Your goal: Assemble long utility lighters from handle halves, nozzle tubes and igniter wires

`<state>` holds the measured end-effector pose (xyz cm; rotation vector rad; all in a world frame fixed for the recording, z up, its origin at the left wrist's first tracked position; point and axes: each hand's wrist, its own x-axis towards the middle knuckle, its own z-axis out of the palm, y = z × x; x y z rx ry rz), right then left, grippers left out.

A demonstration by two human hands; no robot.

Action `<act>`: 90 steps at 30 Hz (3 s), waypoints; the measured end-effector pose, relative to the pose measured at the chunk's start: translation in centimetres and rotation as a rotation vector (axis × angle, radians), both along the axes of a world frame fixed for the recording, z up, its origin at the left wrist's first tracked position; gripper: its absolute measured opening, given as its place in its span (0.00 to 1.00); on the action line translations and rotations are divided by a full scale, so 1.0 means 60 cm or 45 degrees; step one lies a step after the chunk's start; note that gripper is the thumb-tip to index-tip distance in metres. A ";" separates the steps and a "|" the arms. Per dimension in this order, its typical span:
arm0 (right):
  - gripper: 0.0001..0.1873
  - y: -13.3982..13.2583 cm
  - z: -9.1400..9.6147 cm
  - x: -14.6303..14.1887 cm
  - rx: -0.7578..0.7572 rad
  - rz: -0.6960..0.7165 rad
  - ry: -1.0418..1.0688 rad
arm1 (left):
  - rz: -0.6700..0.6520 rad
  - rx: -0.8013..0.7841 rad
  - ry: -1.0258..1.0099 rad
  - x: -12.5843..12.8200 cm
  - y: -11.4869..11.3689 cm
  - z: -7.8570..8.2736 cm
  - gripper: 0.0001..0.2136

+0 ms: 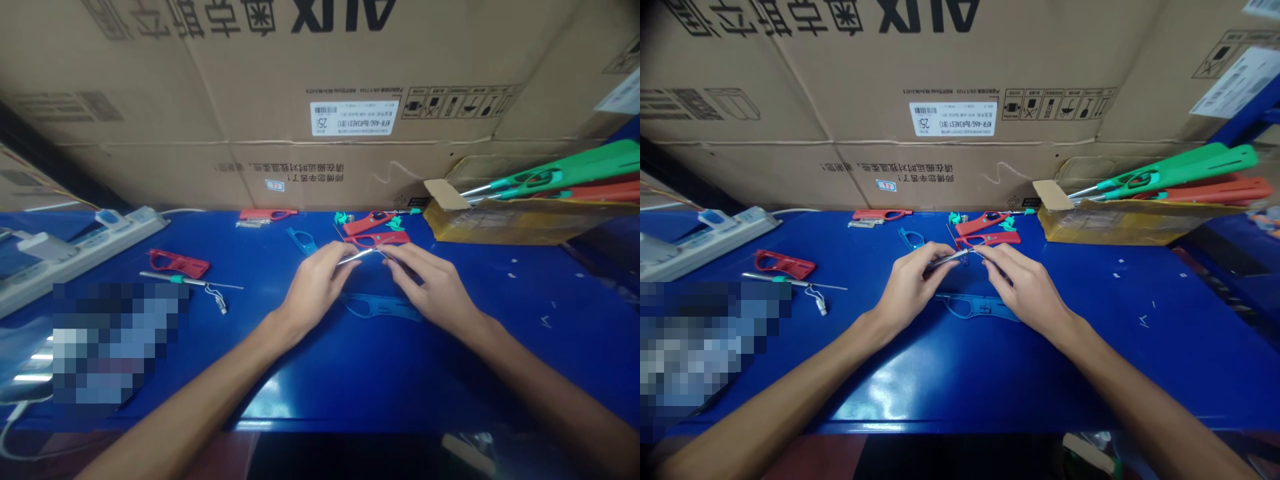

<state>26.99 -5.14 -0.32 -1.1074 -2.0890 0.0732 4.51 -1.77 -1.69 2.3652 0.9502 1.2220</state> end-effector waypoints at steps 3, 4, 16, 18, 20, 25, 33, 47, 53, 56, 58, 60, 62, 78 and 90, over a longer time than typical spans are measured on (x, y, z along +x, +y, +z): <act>0.19 -0.001 0.003 0.003 0.019 0.005 -0.060 | -0.006 0.031 0.077 -0.001 0.000 0.000 0.06; 0.19 -0.002 0.004 0.005 0.019 0.004 -0.088 | -0.002 0.041 0.116 -0.002 0.000 0.001 0.06; 0.12 0.005 0.012 0.018 -0.036 0.125 -0.049 | 0.085 0.175 0.324 -0.006 -0.003 0.012 0.06; 0.13 0.003 0.013 0.018 -0.077 0.174 -0.044 | 0.032 0.233 0.370 -0.006 -0.004 0.013 0.11; 0.13 0.002 0.013 0.015 -0.099 0.194 -0.025 | -0.019 0.324 0.430 -0.007 -0.004 0.013 0.16; 0.11 0.001 0.011 0.008 -0.184 0.113 0.076 | 0.041 0.432 0.510 -0.012 -0.003 0.019 0.14; 0.13 0.005 0.011 0.014 -0.450 0.042 0.415 | 0.116 0.269 0.416 -0.015 -0.005 0.034 0.11; 0.16 0.003 0.032 0.008 -0.971 0.228 0.768 | 0.045 0.139 0.642 -0.016 0.000 0.030 0.22; 0.22 0.000 0.037 0.012 -1.120 0.191 0.761 | 0.032 0.110 0.609 -0.020 0.005 0.027 0.23; 0.21 -0.001 0.036 0.012 -1.076 0.178 0.751 | 0.039 0.131 0.617 -0.021 0.005 0.026 0.23; 0.21 0.000 0.034 0.013 -1.055 0.182 0.761 | 0.043 0.134 0.634 -0.021 0.005 0.026 0.22; 0.22 0.002 0.031 0.013 -1.048 0.177 0.777 | 0.051 0.121 0.653 -0.021 0.004 0.027 0.22; 0.23 0.003 0.030 0.014 -1.050 0.159 0.793 | 0.060 0.096 0.677 -0.020 0.003 0.029 0.21; 0.19 0.003 0.028 0.008 -1.119 0.202 0.791 | 0.077 0.108 0.829 -0.022 -0.002 0.041 0.24; 0.19 0.002 0.019 0.003 -0.940 0.175 0.712 | -0.048 -0.030 0.757 -0.012 -0.007 0.031 0.15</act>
